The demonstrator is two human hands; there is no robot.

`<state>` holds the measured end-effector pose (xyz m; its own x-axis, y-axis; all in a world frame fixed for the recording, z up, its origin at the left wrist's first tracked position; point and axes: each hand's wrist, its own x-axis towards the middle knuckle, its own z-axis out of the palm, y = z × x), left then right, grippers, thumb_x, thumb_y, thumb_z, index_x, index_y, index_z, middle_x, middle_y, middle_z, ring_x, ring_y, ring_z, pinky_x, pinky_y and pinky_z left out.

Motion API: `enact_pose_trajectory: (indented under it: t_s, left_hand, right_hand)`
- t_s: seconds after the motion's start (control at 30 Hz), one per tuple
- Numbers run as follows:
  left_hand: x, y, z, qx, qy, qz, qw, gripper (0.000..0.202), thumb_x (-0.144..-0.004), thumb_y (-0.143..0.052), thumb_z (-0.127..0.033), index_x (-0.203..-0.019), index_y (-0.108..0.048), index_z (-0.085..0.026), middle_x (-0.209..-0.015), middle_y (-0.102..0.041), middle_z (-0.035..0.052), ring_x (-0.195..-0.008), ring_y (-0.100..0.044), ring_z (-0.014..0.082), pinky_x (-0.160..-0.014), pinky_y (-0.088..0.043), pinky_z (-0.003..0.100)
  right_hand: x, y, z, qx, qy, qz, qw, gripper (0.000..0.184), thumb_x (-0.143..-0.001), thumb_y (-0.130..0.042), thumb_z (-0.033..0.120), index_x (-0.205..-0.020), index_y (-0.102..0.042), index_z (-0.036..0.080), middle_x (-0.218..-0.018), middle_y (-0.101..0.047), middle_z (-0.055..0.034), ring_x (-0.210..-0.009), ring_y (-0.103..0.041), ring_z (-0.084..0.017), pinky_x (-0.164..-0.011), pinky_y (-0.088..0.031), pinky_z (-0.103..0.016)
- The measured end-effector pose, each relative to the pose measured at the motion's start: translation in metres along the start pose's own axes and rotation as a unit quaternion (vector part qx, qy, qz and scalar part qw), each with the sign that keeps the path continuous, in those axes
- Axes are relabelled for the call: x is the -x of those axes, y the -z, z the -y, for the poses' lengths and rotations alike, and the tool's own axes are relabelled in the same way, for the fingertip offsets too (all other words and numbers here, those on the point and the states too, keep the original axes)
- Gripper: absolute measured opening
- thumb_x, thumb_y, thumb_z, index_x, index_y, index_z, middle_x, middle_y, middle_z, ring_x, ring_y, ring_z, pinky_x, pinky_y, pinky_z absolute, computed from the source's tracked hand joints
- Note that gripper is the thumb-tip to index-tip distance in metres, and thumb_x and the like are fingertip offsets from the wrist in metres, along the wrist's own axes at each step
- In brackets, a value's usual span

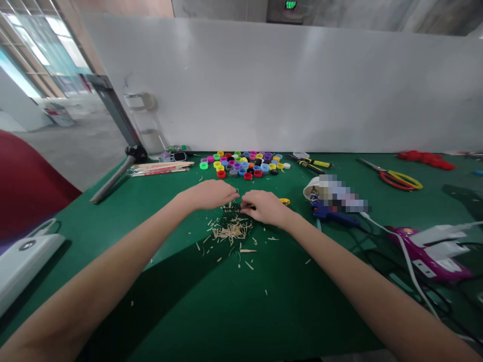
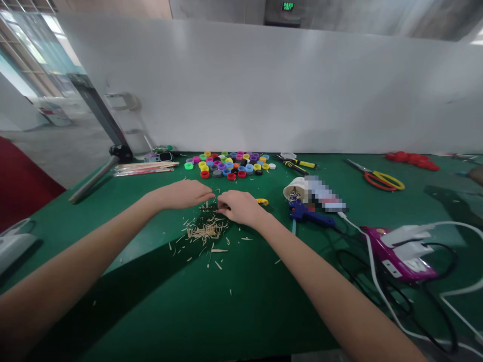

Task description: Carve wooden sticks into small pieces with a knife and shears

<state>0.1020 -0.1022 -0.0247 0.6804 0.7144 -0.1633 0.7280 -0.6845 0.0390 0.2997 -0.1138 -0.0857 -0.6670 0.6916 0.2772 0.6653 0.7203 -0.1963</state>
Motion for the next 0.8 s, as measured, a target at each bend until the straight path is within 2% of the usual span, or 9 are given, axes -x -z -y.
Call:
enact_pose_trajectory:
  t_s: [0.2,0.33,0.57,0.8]
  left_hand:
    - [-0.001,-0.003,0.005,-0.002,-0.007,0.001,1.0,0.046,-0.093,-0.024,-0.046,-0.077,-0.057,-0.019,-0.078,-0.061,0.0052,-0.062,-0.051,0.0147,-0.057,-0.036,0.028]
    - [-0.001,-0.003,0.005,0.004,-0.004,0.004,1.0,0.046,-0.093,-0.024,-0.047,-0.077,-0.057,-0.018,-0.076,-0.06,0.0052,-0.061,-0.051,0.0146,-0.056,-0.036,0.028]
    - [0.0,-0.002,-0.001,-0.021,0.022,-0.016,0.999,0.045,-0.093,-0.026,-0.047,-0.075,-0.055,-0.019,-0.076,-0.061,0.0057,-0.059,-0.049,0.0143,-0.054,-0.034,0.028]
    - [0.001,-0.002,-0.004,-0.011,0.01,-0.005,1.0,0.043,-0.093,-0.027,-0.047,-0.076,-0.056,-0.02,-0.077,-0.061,0.0049,-0.06,-0.049,0.0148,-0.056,-0.034,0.029]
  right_hand:
    - [-0.005,0.001,-0.001,-0.022,-0.025,0.034,0.999,0.008,-0.081,-0.061,0.028,-0.077,-0.058,0.022,-0.079,-0.064,0.0005,-0.07,-0.054,-0.013,-0.051,-0.028,-0.024]
    - [-0.004,0.001,-0.001,-0.017,-0.02,0.026,0.999,0.008,-0.082,-0.06,0.028,-0.077,-0.058,0.022,-0.08,-0.064,0.0002,-0.071,-0.054,-0.013,-0.051,-0.027,-0.024]
    - [0.009,0.001,0.008,0.011,0.016,-0.008,1.0,0.006,-0.083,-0.057,0.022,-0.077,-0.057,0.02,-0.079,-0.062,-0.0016,-0.079,-0.052,-0.015,-0.057,-0.031,-0.026]
    - [0.018,0.011,0.013,-0.017,0.047,0.026,0.998,0.007,-0.084,-0.054,0.021,-0.078,-0.058,0.02,-0.079,-0.061,-0.0014,-0.079,-0.052,-0.015,-0.059,-0.031,-0.026]
